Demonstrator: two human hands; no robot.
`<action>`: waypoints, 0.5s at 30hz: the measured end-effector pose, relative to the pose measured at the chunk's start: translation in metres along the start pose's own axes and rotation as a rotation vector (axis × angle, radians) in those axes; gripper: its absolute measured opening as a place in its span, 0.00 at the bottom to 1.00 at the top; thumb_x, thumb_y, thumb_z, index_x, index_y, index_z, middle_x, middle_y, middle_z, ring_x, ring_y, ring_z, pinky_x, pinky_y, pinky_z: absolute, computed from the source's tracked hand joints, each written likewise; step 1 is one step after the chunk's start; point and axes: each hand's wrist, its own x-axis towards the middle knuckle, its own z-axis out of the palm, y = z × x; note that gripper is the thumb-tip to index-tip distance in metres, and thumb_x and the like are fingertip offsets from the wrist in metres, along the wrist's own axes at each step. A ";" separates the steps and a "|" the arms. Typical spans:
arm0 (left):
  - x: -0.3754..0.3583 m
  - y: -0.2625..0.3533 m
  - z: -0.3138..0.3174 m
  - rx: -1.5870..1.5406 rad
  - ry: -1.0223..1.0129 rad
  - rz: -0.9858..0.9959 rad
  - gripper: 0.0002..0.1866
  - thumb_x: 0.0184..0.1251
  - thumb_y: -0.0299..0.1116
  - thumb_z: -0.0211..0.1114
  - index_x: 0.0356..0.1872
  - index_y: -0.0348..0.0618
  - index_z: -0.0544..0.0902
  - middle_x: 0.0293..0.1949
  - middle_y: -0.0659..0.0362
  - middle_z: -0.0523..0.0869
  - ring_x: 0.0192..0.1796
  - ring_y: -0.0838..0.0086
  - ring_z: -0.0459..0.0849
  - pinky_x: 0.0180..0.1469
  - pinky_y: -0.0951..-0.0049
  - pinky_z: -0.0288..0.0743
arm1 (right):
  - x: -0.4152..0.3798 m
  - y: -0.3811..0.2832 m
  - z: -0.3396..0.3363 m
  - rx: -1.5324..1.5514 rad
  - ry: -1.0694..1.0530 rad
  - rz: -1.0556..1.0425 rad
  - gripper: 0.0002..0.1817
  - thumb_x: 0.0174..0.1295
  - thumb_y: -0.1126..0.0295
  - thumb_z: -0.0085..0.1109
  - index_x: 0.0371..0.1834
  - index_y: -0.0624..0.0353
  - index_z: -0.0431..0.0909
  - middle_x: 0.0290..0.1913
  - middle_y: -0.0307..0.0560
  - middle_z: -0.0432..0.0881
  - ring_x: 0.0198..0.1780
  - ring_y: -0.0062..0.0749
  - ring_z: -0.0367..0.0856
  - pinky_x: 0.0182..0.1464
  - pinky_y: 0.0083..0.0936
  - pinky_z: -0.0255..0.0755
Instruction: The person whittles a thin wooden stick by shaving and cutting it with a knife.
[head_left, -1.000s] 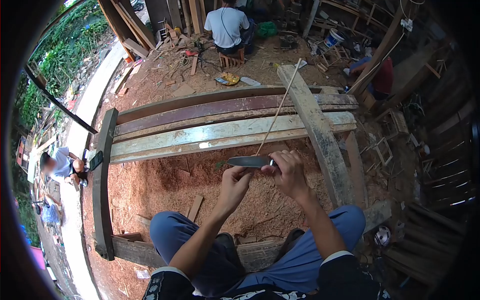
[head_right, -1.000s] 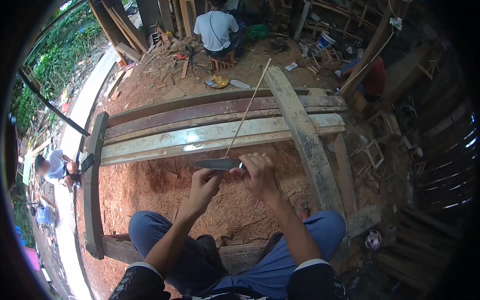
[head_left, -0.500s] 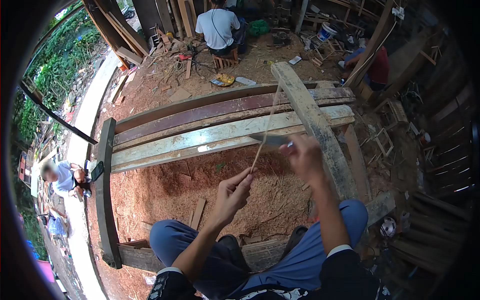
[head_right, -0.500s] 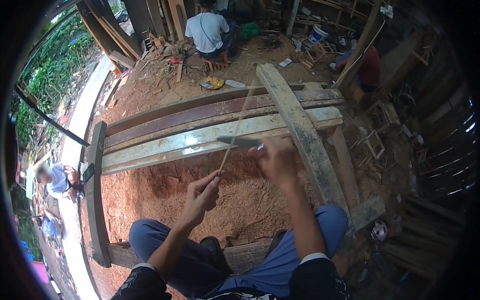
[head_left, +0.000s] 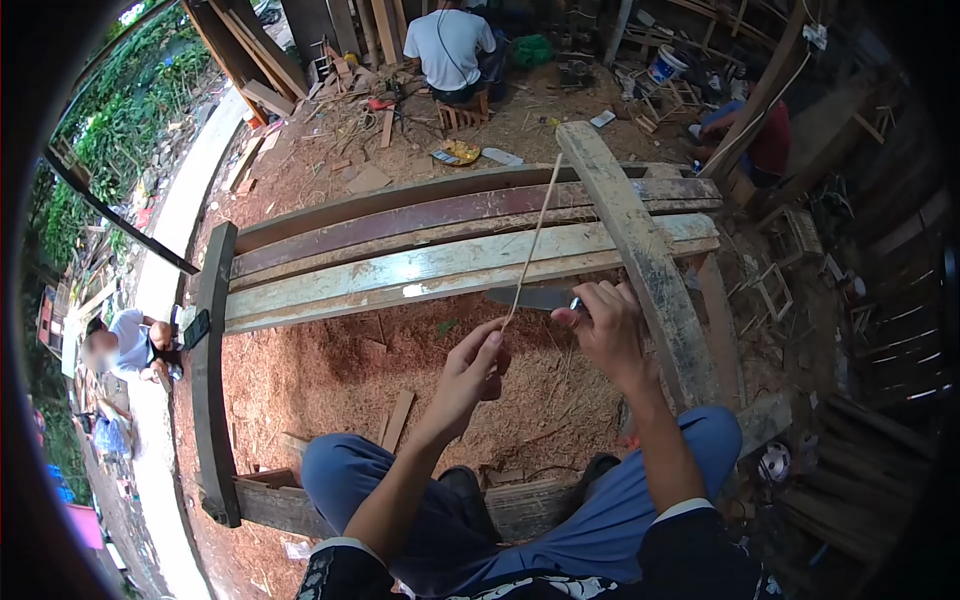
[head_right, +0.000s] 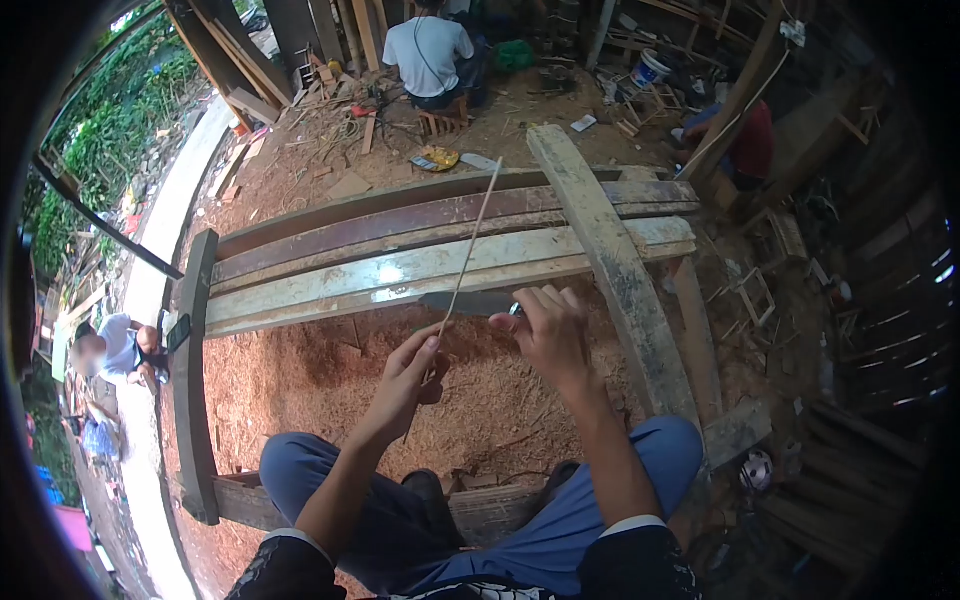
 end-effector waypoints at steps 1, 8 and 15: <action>0.001 0.000 0.001 -0.033 0.002 0.015 0.19 0.81 0.42 0.52 0.64 0.44 0.73 0.27 0.69 0.69 0.20 0.88 0.58 0.22 0.83 0.50 | -0.001 -0.003 0.002 0.016 -0.010 -0.014 0.24 0.64 0.47 0.59 0.35 0.61 0.77 0.27 0.46 0.77 0.30 0.43 0.74 0.37 0.37 0.62; 0.002 -0.006 -0.002 -0.125 -0.021 -0.011 0.14 0.81 0.41 0.53 0.57 0.47 0.76 0.24 0.72 0.67 0.19 0.91 0.58 0.19 0.85 0.48 | -0.005 0.001 0.013 0.025 -0.022 -0.078 0.22 0.64 0.49 0.60 0.36 0.61 0.76 0.29 0.47 0.76 0.32 0.43 0.74 0.38 0.37 0.62; -0.006 -0.004 0.007 -0.067 -0.030 -0.074 0.20 0.81 0.41 0.52 0.66 0.46 0.73 0.25 0.73 0.62 0.19 0.90 0.56 0.19 0.85 0.48 | -0.005 0.015 0.004 -0.012 -0.060 -0.101 0.20 0.63 0.50 0.61 0.32 0.57 0.75 0.27 0.44 0.75 0.32 0.39 0.74 0.39 0.37 0.63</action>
